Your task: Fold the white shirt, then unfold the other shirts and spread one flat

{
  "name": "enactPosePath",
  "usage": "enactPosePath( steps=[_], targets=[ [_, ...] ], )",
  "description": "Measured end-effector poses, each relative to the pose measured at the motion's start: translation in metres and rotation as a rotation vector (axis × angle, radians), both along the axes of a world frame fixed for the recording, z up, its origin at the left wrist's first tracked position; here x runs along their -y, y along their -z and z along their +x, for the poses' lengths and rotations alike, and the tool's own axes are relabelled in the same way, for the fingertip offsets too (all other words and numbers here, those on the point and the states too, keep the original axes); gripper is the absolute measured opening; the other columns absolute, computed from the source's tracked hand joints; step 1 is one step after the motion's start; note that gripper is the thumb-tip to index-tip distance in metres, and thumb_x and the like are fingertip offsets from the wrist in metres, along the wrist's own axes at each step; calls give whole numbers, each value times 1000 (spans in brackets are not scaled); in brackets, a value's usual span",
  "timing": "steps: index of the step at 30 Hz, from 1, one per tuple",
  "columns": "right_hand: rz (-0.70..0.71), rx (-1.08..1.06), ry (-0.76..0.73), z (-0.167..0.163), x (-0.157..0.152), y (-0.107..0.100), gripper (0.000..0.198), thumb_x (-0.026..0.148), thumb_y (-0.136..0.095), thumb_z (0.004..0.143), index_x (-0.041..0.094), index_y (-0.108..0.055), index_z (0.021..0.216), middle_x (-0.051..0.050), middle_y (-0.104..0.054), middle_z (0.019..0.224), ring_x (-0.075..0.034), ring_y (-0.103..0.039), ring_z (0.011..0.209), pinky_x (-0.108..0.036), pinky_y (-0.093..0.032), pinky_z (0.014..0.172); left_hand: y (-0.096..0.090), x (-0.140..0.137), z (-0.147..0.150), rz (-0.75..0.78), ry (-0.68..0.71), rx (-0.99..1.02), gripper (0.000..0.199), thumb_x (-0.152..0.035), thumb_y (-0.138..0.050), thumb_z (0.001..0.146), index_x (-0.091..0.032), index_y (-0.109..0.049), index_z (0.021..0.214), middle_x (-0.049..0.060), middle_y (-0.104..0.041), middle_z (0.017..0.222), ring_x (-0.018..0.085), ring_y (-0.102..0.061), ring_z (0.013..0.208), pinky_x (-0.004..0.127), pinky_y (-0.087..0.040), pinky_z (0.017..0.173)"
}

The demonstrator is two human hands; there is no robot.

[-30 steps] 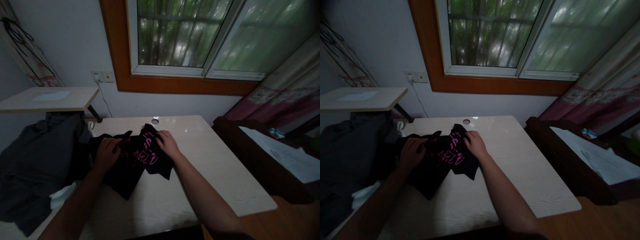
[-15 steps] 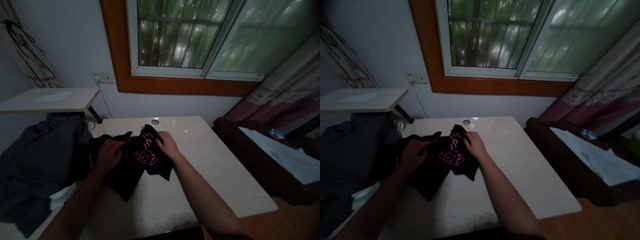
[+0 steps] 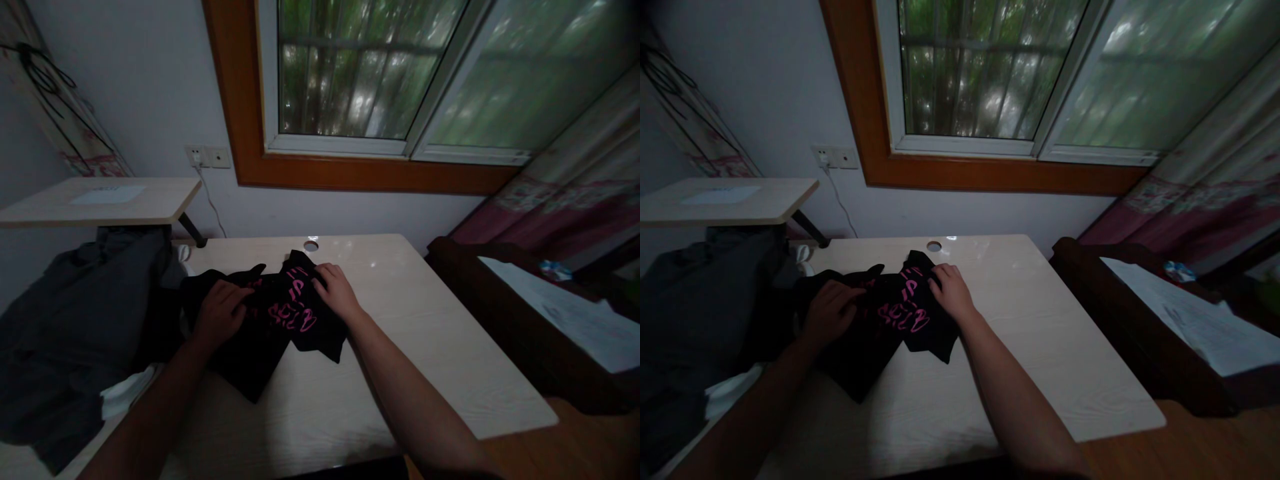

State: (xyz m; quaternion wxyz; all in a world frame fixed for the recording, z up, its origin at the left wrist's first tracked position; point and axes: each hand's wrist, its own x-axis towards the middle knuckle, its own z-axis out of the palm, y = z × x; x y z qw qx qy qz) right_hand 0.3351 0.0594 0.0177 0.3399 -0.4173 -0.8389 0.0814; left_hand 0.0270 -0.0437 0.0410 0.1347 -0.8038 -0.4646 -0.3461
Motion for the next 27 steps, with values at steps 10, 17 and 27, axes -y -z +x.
enactPosePath(
  steps=[10, 17, 27],
  targets=[
    [-17, 0, 12, 0, 0, -1, 22, 25, -54, 95, 21, -64, 115, -10, -64, 112, -27, -54, 106, -44, -47, 98, -4, 5, 1, -45, 64, 37, 31, -6, -51, 84, -16, -69, 108, 9, -66, 93, 23, -58, 90, 39, -53, 82],
    [-31, -22, 50, -1, 1, -3, 20, 24, -51, 95, 21, -64, 109, -10, -65, 105, -27, -56, 100, -45, -49, 93, -4, 8, 7, -137, 177, 16, 30, -15, -59, 87, -21, -67, 114, 8, -69, 101, 22, -61, 93, 41, -53, 86],
    [69, -209, 238, 4, 4, -9, 14, 25, -47, 95, 21, -60, 99, -9, -61, 97, -28, -54, 96, -44, -46, 88, 3, 7, 16, -453, 143, -37, 47, -41, -71, 83, -26, -60, 127, 8, -60, 122, 24, -61, 110, 41, -54, 94]
  ],
)
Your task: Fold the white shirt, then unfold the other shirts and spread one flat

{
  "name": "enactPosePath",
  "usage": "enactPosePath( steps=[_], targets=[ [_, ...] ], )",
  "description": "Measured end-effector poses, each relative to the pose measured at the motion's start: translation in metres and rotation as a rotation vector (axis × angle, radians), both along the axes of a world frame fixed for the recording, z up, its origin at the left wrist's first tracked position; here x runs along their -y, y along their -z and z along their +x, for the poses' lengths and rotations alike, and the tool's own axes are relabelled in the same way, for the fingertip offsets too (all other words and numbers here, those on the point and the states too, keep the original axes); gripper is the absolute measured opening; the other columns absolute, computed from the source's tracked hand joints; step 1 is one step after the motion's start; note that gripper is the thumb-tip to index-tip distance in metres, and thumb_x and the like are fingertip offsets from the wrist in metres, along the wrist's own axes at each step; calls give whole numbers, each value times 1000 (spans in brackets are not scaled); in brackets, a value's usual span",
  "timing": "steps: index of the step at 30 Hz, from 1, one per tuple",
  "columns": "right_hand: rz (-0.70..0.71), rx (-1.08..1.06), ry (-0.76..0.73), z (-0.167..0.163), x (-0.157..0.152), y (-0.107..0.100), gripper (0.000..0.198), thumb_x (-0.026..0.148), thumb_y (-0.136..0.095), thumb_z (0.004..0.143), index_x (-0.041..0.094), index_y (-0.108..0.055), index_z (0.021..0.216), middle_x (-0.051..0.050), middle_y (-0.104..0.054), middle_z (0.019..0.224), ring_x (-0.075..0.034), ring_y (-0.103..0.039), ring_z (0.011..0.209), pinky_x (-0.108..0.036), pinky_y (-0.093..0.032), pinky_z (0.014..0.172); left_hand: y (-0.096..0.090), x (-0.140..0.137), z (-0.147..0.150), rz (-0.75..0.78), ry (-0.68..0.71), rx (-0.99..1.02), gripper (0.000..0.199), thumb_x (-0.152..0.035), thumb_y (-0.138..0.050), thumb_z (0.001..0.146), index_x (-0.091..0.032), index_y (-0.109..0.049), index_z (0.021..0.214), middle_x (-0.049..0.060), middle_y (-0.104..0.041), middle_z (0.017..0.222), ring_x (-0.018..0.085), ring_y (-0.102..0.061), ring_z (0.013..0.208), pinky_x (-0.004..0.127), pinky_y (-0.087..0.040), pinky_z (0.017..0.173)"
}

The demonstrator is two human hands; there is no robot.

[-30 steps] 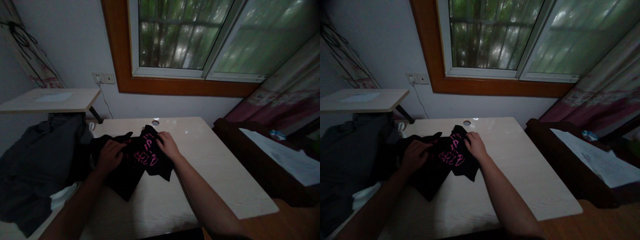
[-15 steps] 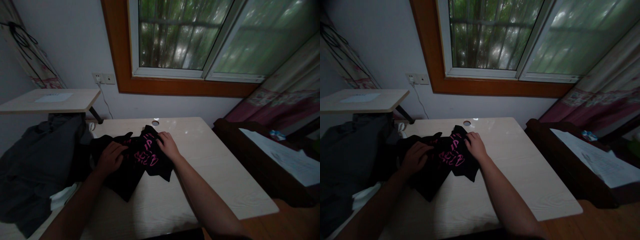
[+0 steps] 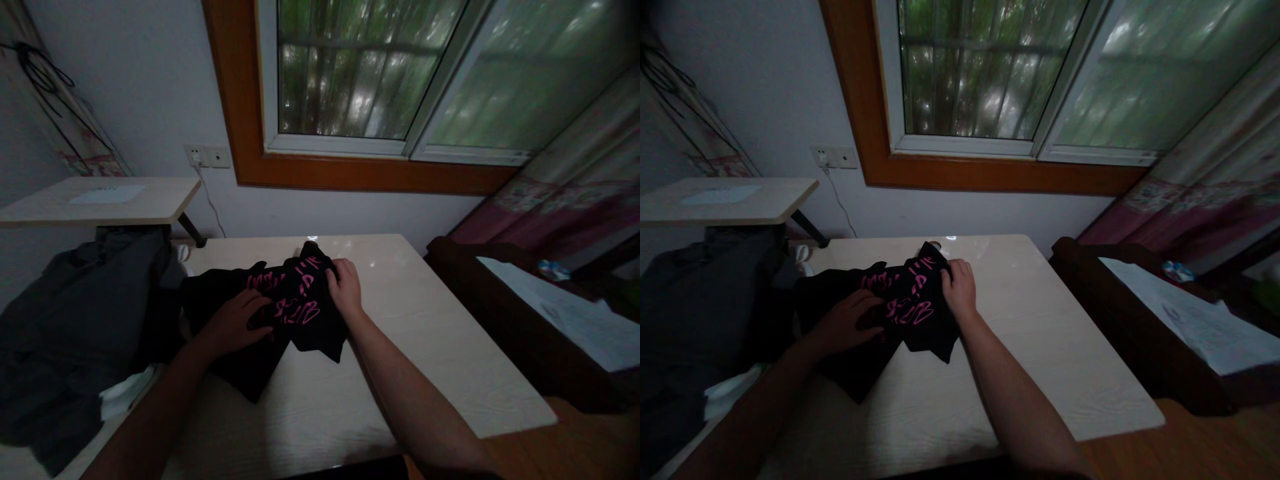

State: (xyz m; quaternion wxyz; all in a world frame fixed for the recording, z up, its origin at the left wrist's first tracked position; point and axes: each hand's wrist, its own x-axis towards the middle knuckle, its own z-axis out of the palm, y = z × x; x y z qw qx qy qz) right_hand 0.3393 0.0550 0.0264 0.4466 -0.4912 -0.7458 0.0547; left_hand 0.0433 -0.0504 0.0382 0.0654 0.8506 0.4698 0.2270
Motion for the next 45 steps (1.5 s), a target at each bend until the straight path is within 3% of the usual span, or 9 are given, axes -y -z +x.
enactPosePath(
  steps=[6, 12, 16, 24, 31, 35, 38, 41, 45],
  targets=[
    [80, -54, 47, 1, 5, -3, 16, 24, -46, 95, 20, -59, 102, -11, -61, 100, -29, -50, 100, -46, -43, 91, 2, -2, 1, -4, -87, -35, 40, -40, -67, 86, -25, -60, 122, 8, -60, 123, 25, -62, 109, 41, -54, 93],
    [108, -98, 49, 1, 5, -5, 17, 28, -47, 97, 21, -62, 103, -10, -64, 101, -28, -52, 101, -46, -42, 93, 4, -5, -1, 41, -70, -120, 15, -32, -56, 94, -22, -62, 104, 5, -65, 103, 20, -65, 93, 33, -55, 79],
    [98, -116, 38, 2, 5, -6, 19, 32, -51, 98, 22, -66, 102, -9, -67, 100, -27, -54, 101, -45, -44, 93, 5, -6, -3, 109, -98, -147, 15, -30, -49, 99, -22, -62, 98, 5, -66, 98, 17, -65, 86, 29, -54, 74],
    [109, -107, 13, 1, 8, -11, 18, 34, -56, 97, 23, -70, 100, -7, -70, 99, -26, -59, 100, -46, -46, 95, 3, -8, -11, 275, -244, 78, 17, -29, -45, 100, -21, -59, 96, 4, -63, 87, 17, -65, 79, 30, -53, 74],
    [52, -31, -192, -4, 16, -15, 20, 31, -51, 98, 24, -70, 94, -8, -70, 94, -23, -65, 91, -40, -54, 86, -3, -3, -15, 314, -353, 318, 19, -24, -45, 94, -21, -61, 104, 6, -69, 97, 21, -67, 90, 34, -55, 82],
    [-7, 26, -401, -8, 23, -19, 21, 32, -51, 98, 25, -69, 108, -7, -70, 104, -20, -66, 100, -37, -56, 89, -1, -2, -15, 283, -428, 423, 29, -26, -45, 93, -21, -62, 116, 7, -71, 107, 23, -68, 99, 38, -56, 87],
    [-10, 98, -503, -13, 29, -26, 37, 40, -59, 94, 27, -61, 129, -9, -64, 128, -24, -60, 119, -42, -52, 100, -1, -1, -12, 233, -443, 481, 28, -27, -45, 93, -22, -62, 116, 6, -71, 105, 23, -68, 96, 37, -57, 83],
    [-21, 208, -527, -19, 34, -31, 70, 53, -69, 86, 30, -44, 148, -10, -49, 149, -30, -49, 134, -53, -40, 112, -2, 3, -7, 173, -417, 523, 25, -26, -45, 94, -23, -61, 113, 4, -71, 101, 22, -68, 91, 34, -57, 78],
    [-67, 337, -532, -30, 39, -31, 92, 58, -74, 79, 27, -33, 155, -13, -54, 145, -33, -53, 124, -54, -43, 107, 0, 9, 1, 112, -293, 503, 28, -22, -44, 94, -23, -63, 114, 4, -71, 100, 20, -69, 91, 33, -58, 78]
  ],
)
